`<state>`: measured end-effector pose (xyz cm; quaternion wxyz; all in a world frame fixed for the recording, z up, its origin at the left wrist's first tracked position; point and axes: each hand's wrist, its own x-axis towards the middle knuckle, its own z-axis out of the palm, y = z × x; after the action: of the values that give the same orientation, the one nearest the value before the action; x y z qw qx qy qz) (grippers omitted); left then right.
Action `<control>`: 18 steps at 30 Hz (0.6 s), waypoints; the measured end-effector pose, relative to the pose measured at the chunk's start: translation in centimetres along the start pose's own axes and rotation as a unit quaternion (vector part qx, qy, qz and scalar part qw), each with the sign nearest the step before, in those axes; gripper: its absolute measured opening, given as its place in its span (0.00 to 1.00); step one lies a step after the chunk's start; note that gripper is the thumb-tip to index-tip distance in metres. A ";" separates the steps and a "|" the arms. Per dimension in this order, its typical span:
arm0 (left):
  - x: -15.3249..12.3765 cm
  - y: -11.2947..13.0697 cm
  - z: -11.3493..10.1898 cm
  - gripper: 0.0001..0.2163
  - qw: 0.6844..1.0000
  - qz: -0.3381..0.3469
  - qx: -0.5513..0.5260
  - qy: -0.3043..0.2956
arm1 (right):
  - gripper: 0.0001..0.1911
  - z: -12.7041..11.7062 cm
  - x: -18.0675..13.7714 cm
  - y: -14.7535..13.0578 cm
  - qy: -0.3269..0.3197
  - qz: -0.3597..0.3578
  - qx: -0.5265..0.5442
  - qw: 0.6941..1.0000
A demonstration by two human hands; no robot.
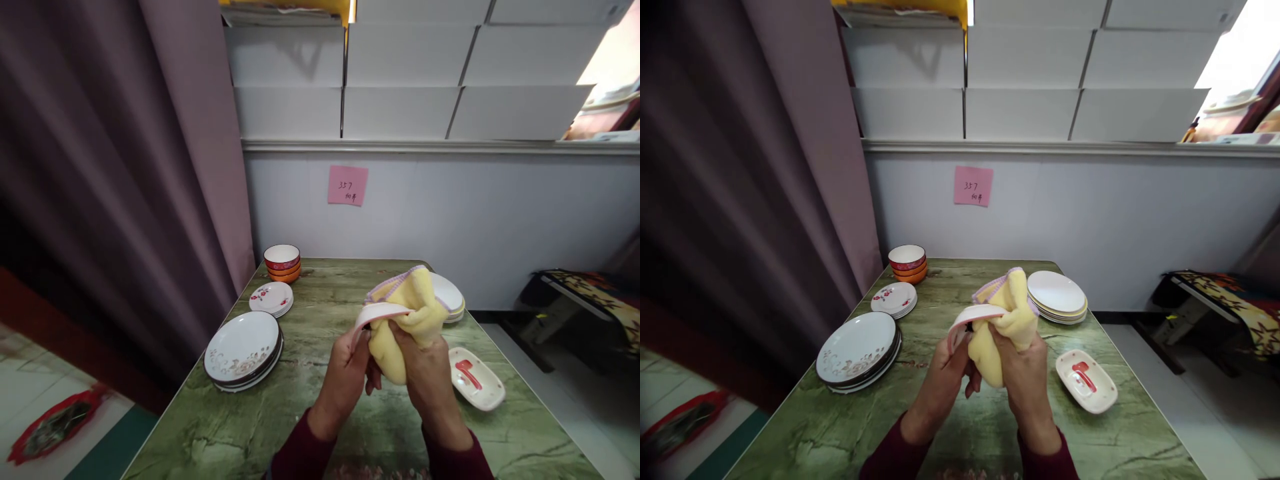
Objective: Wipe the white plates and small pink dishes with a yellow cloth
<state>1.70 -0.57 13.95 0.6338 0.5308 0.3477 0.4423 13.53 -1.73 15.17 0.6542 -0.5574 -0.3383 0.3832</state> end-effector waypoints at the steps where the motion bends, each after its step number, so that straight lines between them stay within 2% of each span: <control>1: 0.0 0.2 -0.2 0.20 1.000 0.001 0.031 -0.005 | 0.25 -0.2 0.2 0.2 0.001 -0.020 -0.018 1.000; 3: 0.0 0.7 -0.8 0.18 0.989 0.032 0.141 0.013 | 0.23 -0.7 0.6 0.7 0.018 -0.088 -0.079 0.993; 5: 0.0 1.3 -1.7 0.15 0.957 0.089 0.268 0.060 | 0.20 -1.3 1.0 1.2 0.037 -0.191 -0.171 0.966; 7: 0.0 1.6 -2.5 0.10 0.918 0.132 0.364 0.086 | 0.17 -1.8 1.2 1.3 0.026 -0.319 -0.265 0.910; 9: 0.1 1.5 -3.0 0.06 0.887 0.151 0.430 0.075 | 0.19 -2.1 1.3 1.0 -0.014 -0.434 -0.326 0.840; 11: 0.4 1.1 -3.3 0.09 0.867 0.166 0.468 0.043 | 0.23 -2.1 1.2 0.7 -0.045 -0.501 -0.352 0.789; 12: 0.4 0.9 -3.3 0.11 0.863 0.175 0.474 0.028 | 0.25 -2.1 1.1 0.5 -0.047 -0.517 -0.354 0.778; 13: 0.5 0.8 -3.2 0.12 0.864 0.182 0.470 0.019 | 0.25 -2.0 1.0 0.4 -0.043 -0.525 -0.349 0.775; 15: 0.4 0.7 -2.9 0.12 0.875 0.183 0.446 0.029 | 0.24 -1.9 0.8 0.4 -0.024 -0.519 -0.320 0.792; 18: 0.1 1.0 -2.1 0.09 0.913 0.144 0.376 0.070 | 0.20 -1.6 0.6 0.9 0.025 -0.453 -0.262 0.852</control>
<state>-0.37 0.31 14.48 0.2911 0.7420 0.4510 0.4016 15.12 -1.91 14.08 0.5935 -0.5026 -0.6244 -0.0724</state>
